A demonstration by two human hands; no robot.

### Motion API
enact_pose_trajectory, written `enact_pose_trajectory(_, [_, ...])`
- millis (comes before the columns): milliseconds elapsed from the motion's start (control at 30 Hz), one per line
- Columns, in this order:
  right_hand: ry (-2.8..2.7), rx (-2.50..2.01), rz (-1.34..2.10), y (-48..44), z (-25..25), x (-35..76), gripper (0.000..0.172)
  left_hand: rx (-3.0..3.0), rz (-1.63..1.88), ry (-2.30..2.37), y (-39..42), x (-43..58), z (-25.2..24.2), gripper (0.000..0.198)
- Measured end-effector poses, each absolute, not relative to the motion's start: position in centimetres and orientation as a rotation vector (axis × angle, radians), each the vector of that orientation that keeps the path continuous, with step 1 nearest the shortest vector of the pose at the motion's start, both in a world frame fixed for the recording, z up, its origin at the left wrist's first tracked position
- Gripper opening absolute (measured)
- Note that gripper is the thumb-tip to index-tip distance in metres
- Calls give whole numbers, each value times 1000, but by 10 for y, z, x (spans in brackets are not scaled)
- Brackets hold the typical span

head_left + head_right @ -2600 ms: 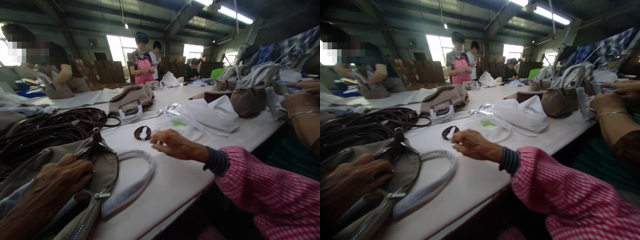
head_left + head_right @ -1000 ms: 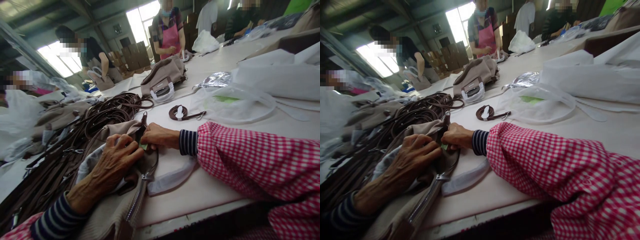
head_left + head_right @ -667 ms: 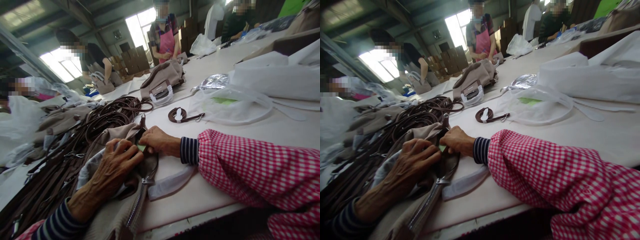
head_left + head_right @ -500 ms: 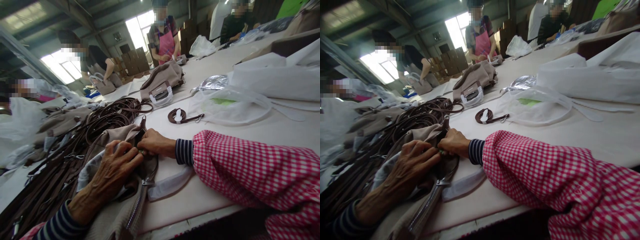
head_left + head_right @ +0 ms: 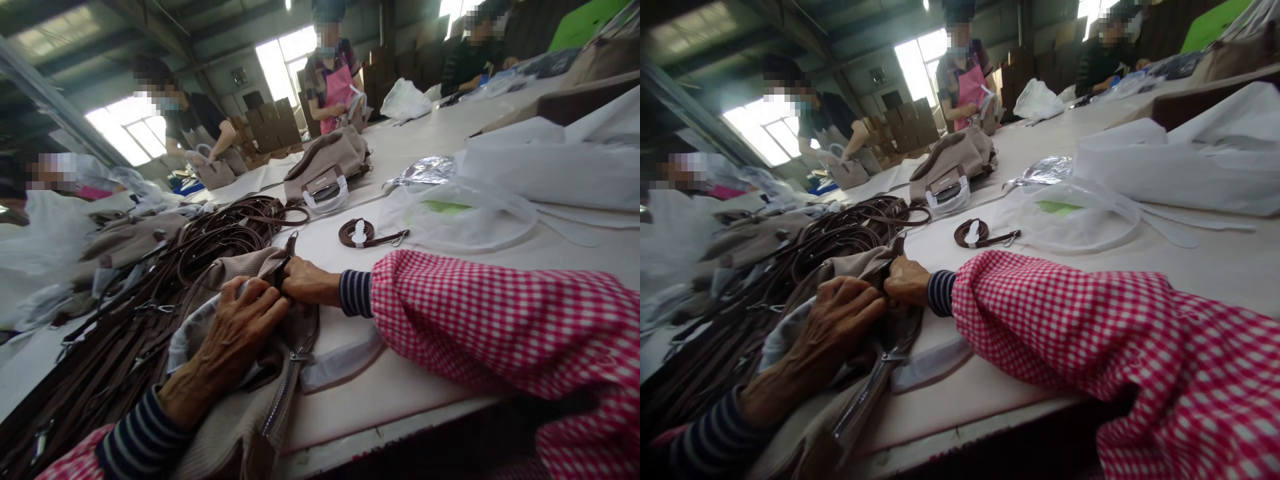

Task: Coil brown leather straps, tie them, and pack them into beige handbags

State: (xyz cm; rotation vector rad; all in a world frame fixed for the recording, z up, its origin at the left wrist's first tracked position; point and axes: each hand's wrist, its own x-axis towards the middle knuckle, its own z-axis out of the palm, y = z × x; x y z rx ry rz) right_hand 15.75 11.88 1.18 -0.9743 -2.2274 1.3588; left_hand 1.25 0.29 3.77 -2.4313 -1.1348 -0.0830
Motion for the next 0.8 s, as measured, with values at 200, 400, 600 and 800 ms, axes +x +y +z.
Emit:
enact_pose_trajectory(200, [-2201, -1040, 1210, 116, 10, 152, 6, -2445, -162, -1209, 4, 9, 33, 13])
enact_pose_trajectory(400, [-2208, -978, 1375, 115, 13, 157, 12, -2468, -235, -1255, 5, 6, 33, 20])
enact_pose_trajectory(600, [-2217, -695, 1548, 113, 12, 196, 29, -2475, -294, -1371, 5, 4, 35, 26])
enact_pose_trajectory(800, [-2540, -525, 867, 108, 11, 201, 45, -2531, -299, -1377, 3, 5, 40, 28])
